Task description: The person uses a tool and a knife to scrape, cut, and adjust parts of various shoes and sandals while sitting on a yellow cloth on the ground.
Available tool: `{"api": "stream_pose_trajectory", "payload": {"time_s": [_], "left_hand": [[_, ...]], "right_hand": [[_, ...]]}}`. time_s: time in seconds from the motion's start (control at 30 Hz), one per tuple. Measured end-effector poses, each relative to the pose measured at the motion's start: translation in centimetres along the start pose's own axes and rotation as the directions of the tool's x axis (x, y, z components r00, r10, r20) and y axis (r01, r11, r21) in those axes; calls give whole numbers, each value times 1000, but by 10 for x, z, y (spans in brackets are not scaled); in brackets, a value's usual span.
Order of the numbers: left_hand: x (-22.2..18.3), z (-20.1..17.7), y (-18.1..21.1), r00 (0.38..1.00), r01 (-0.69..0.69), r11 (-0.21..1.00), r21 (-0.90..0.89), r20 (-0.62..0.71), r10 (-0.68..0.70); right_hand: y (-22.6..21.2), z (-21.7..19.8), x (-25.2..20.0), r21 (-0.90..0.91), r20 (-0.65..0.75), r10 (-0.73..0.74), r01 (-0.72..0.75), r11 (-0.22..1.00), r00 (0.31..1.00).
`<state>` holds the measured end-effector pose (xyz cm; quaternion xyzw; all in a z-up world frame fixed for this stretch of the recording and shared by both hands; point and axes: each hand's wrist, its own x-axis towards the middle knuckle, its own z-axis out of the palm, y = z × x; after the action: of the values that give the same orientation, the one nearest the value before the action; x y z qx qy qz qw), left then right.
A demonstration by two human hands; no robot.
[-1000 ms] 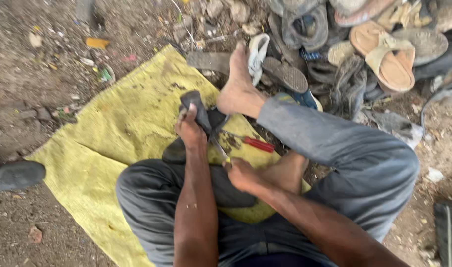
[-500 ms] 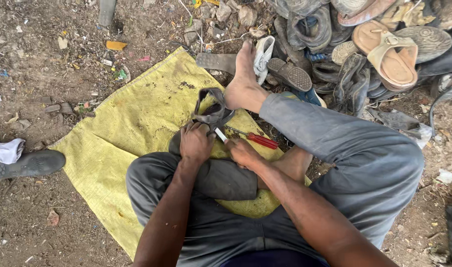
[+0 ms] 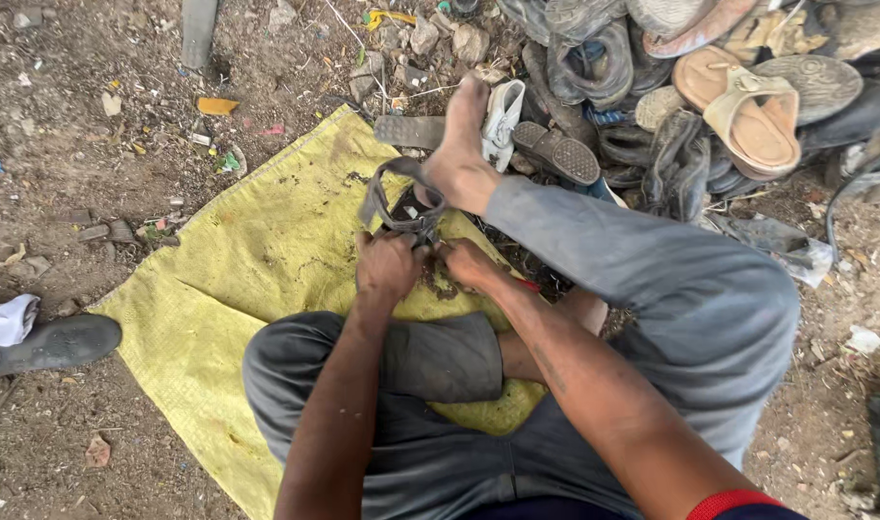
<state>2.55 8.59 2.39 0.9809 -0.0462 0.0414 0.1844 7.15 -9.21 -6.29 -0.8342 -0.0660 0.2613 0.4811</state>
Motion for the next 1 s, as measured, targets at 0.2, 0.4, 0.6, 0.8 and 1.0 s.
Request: {"api": "stream_pose_trajectory", "payload": {"time_s": [0.2,0.4,0.6,0.8,1.0], "left_hand": [[4,14,1,922,-136,967,-214,-384,44],[-1,-18,19,874,3,739,-674,-357,-329],[-7,-18,20,907,-7,530,-848,-228,-353],[-4,-7,5,889,-87,-381,-920,101,-446],[-6,-4,-12,918,-148,-622,-769,127,-375]], "right_hand": [[-5,12,4,-41,141,211,-207,977,967],[-45,30,-111,-174,100,82,-63,983,992],[-73,39,-90,-87,210,402,-392,916,892],[-91,27,-156,243,284,359,-429,870,889],[-134,49,-154,467,263,464,-532,706,846]]}}
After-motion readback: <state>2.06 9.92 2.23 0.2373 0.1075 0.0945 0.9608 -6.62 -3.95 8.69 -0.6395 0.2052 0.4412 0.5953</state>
